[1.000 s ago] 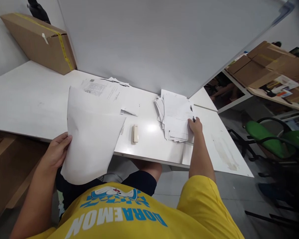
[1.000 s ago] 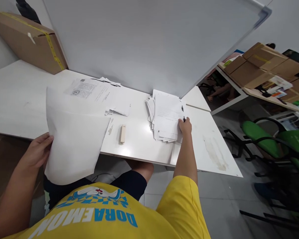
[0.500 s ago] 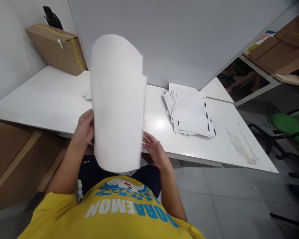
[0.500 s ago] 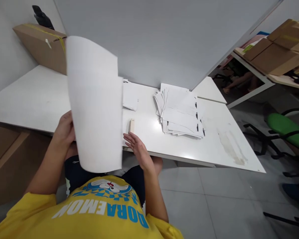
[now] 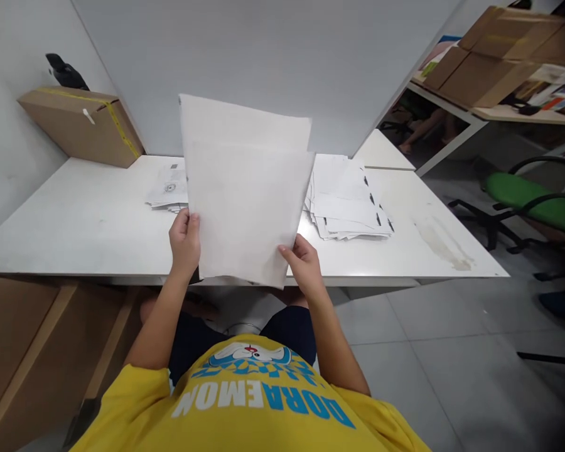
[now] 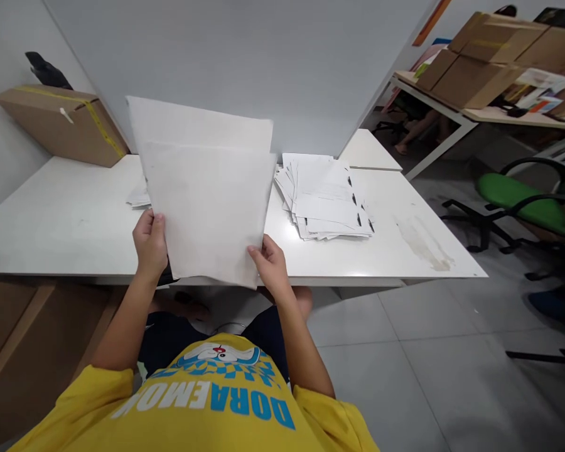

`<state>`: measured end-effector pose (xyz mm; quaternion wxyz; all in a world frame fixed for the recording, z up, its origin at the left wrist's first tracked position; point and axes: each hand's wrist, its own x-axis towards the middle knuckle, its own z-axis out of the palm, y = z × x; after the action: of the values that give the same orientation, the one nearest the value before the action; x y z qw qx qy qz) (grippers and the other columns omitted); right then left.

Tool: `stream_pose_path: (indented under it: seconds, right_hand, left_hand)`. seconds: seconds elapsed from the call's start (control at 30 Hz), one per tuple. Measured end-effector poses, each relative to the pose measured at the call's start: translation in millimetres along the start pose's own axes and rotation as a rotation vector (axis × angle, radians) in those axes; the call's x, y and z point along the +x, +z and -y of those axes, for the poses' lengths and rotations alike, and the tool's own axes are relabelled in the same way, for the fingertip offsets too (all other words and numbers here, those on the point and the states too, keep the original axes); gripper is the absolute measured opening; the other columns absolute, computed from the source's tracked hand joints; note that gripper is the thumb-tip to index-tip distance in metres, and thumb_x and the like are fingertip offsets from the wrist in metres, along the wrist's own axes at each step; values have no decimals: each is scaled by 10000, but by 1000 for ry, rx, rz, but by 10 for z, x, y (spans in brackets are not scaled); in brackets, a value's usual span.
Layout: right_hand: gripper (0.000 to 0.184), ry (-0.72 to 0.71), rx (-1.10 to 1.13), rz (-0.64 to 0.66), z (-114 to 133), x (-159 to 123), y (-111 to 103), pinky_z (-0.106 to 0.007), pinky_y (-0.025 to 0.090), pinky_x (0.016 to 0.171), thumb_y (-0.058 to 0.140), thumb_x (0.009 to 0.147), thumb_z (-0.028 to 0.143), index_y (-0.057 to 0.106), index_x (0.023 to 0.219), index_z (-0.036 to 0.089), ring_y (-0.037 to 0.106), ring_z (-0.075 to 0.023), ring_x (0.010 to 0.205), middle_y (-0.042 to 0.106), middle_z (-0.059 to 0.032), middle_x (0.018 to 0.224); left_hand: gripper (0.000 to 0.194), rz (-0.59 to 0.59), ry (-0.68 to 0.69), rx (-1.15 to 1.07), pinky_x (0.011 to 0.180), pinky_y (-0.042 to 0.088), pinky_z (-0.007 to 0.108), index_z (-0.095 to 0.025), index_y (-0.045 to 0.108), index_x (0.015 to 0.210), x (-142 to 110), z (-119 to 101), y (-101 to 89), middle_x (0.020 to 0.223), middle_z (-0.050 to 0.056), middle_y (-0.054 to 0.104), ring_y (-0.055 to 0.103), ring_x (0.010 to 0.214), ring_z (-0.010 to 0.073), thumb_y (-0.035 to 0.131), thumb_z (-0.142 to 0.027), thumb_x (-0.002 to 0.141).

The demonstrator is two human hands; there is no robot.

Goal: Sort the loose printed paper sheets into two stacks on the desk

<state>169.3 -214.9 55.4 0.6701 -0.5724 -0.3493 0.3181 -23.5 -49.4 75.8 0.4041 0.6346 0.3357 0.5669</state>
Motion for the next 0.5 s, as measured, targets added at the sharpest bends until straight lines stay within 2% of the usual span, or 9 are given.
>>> stream_pose_path:
  seconds: [0.1,0.17,0.27,0.33,0.43,0.5]
  right_hand:
    - [257,-113,-42,-94,-95,120,69,-362,493,839,704,824,493,646,908,258,594,-224,899,664,-15,882]
    - [243,-150,-41,-107,-150,176,116,-351,484,833,680,840,484,624,914,259,582,-216,894,645,-13,881]
    - [254,-173,-31,-146,-251,202,217,-342,477,833,655,850,495,599,929,260,568,-213,896,621,-13,871]
    - [259,-164,-3,-161,-338,189,290,-340,475,843,653,849,495,584,932,260,565,-209,894,613,-12,874]
    - [274,-167,26,-173,-460,162,368,-343,477,856,659,847,493,562,953,259,574,-204,903,606,-17,912]
    - [307,-197,25,-170,-510,164,392,-352,483,865,666,840,496,551,995,258,587,-211,936,606,-28,955]
  left_hand:
    - [417,-51,138,36,906,476,304,-232,631,1007,-8,-45,54,994,59,640,608,986,212,550,-631,918]
    - [433,-76,164,62,913,477,306,-232,630,1008,-19,-12,60,979,60,637,612,975,210,530,-646,925]
    - [453,-111,134,96,881,484,298,-229,624,959,-41,119,10,902,46,613,611,903,197,501,-664,934]
    - [501,-134,121,80,895,487,305,-228,615,989,-67,226,-45,921,50,606,618,928,202,465,-703,932]
    - [585,-144,191,-16,950,481,337,-234,578,1100,-106,362,-104,1027,75,599,623,1036,225,429,-767,909]
    - [609,-121,258,-70,968,478,355,-241,537,1178,-111,423,-107,1109,92,591,619,1090,235,492,-771,881]
